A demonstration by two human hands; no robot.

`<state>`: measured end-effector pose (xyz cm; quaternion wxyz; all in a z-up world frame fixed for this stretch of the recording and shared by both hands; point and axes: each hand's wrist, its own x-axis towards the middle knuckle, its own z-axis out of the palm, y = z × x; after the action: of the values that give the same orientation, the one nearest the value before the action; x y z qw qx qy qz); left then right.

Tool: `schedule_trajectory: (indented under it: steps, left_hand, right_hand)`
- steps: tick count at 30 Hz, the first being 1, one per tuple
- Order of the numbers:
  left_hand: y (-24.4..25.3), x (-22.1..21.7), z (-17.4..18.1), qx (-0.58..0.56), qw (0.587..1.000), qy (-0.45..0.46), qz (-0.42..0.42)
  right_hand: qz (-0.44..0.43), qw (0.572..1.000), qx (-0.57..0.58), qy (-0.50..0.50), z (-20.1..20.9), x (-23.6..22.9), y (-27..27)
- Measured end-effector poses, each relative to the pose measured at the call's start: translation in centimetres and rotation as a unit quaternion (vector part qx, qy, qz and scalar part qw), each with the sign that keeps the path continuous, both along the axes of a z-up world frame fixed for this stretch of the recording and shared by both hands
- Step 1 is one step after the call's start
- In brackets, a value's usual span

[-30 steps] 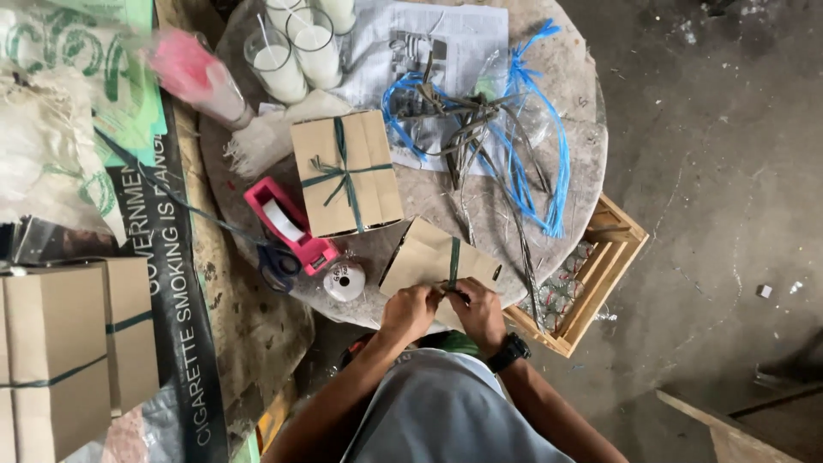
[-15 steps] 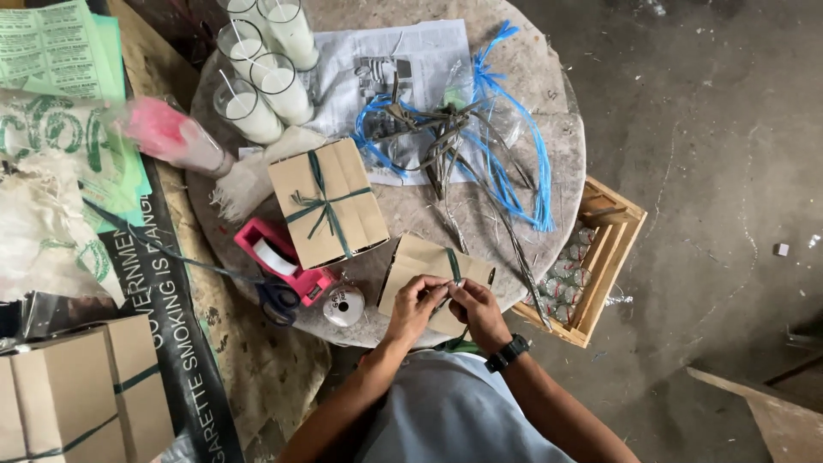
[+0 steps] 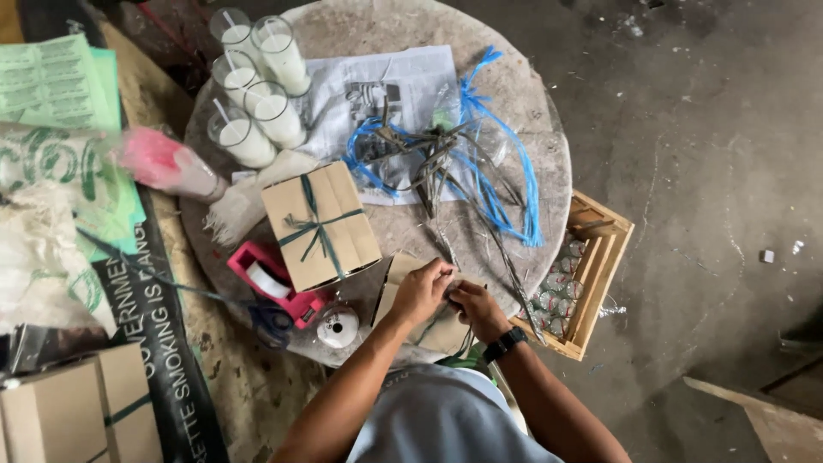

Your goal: The person ties a small cardboard box with a green string, then places it into a green plastic bin. The person then picks up another box, ties it with the same string, and places it on the table. The person continues to tie and stack boxes.

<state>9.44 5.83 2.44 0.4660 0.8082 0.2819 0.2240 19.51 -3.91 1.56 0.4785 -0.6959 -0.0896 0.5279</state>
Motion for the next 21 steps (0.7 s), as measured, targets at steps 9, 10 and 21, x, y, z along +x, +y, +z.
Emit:
schedule_trajectory:
  steps: [9, 10, 21]
  left_hand:
    - [1.5, 1.1, 2.1, -0.137, 0.982, 0.08, -0.105]
    - [1.5, 1.2, 1.4, -0.162, 0.979, 0.068, -0.099]
    - [1.5, 2.9, -4.5, -0.163, 0.979, 0.111, -0.048]
  right_hand:
    - [0.031, 0.993, 0.0, -0.115, -0.1, 0.4, -0.1]
    - [0.04, 0.988, 0.002, -0.149, -1.0, 0.6, -0.4]
    - [0.012, 0.912, 0.045, -0.407, -4.8, 0.4, -0.8]
